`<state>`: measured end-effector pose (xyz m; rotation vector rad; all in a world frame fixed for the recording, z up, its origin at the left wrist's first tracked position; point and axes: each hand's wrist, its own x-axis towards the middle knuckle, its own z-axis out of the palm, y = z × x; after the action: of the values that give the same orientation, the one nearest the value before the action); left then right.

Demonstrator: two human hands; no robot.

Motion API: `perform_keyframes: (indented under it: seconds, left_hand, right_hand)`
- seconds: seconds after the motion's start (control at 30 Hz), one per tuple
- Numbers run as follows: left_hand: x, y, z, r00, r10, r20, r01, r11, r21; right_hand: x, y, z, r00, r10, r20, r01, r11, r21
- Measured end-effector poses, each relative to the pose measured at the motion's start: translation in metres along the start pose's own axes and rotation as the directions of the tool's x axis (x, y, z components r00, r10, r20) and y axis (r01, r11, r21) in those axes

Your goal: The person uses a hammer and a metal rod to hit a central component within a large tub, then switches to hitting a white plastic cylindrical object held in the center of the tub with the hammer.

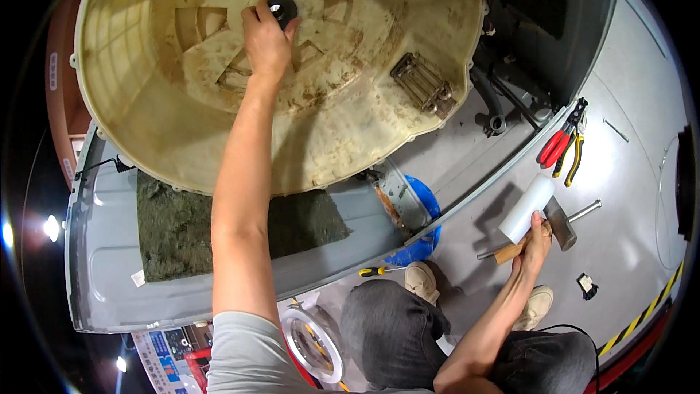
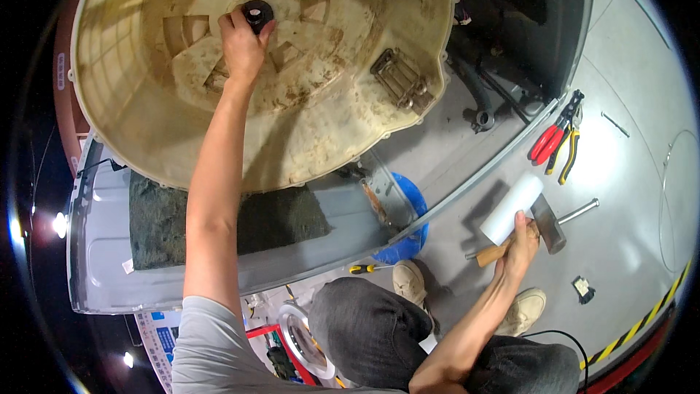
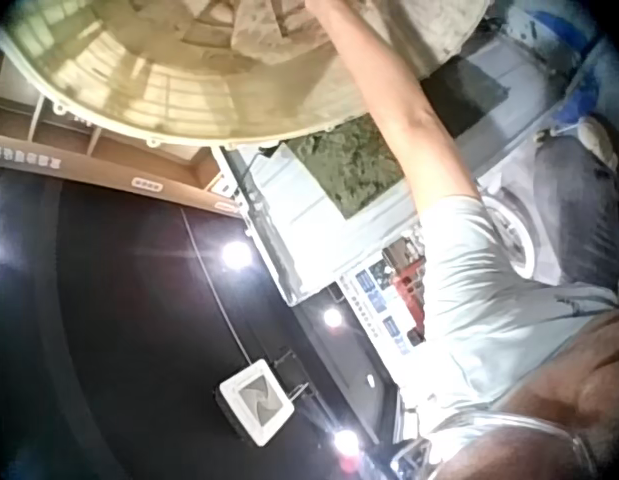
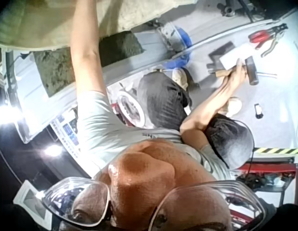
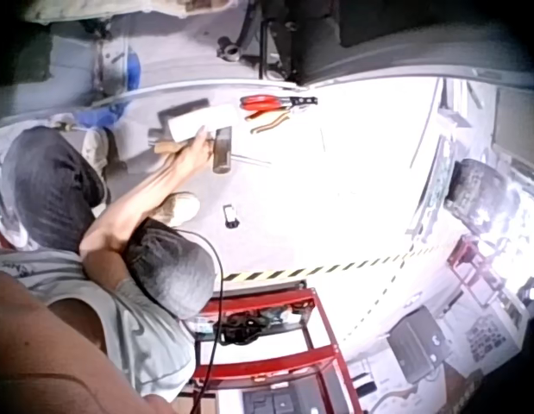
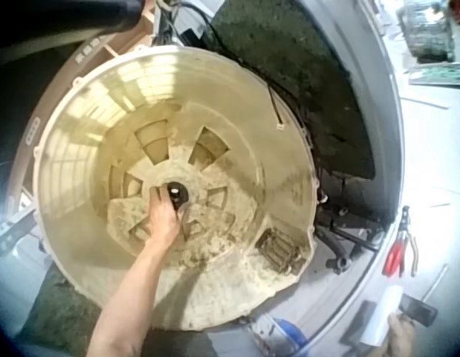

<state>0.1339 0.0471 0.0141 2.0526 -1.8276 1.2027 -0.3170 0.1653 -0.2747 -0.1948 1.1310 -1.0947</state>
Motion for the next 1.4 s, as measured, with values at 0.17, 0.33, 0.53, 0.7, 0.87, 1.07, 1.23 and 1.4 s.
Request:
perform_keyframes:
  seconds: [0.17,0.33,0.53,0.7,0.87,1.07,1.23,1.4]
  left_hand:
    - [0.002,0.001,0.003,0.996,0.081,0.02,-0.083,0.98,0.179]
    - [0.002,-0.007,0.006,0.982,0.185,0.044,-0.19,0.965,0.184]
    - [-0.005,-0.012,0.011,0.979,0.203,-0.001,-0.201,0.969,0.146]
    - [-0.003,-0.017,0.006,0.971,0.236,0.03,-0.237,0.967,0.093]
    - [-0.006,-0.026,0.001,0.973,0.23,0.021,-0.231,0.968,0.099]
    - [0.002,-0.025,-0.006,0.995,0.086,0.056,-0.093,0.988,0.12]
    - [0.01,-0.023,-0.007,0.992,0.062,0.106,-0.082,0.978,0.192]
    - [0.0,-0.024,-0.003,0.996,0.045,0.075,-0.058,0.982,0.178]
  right_hand:
    - [0.0,-0.003,0.005,1.0,0.019,-0.01,-0.019,1.0,0.024]
    - [0.007,0.006,-0.006,1.0,0.014,-0.005,-0.014,1.0,-0.021]
    - [-0.001,-0.005,0.012,0.999,0.021,-0.033,-0.021,1.0,-0.011]
    - [0.003,-0.005,0.01,0.999,0.03,-0.022,-0.03,0.999,-0.013]
    - [-0.002,-0.012,0.02,0.998,0.034,-0.051,-0.034,0.999,0.007]
    - [0.0,-0.011,0.018,0.999,0.034,-0.022,-0.034,0.999,0.006]
    - [0.002,-0.009,0.012,0.998,0.058,0.014,-0.058,0.998,-0.012]
    - [0.003,0.0,0.004,0.994,-0.005,0.106,0.013,0.997,-0.073]
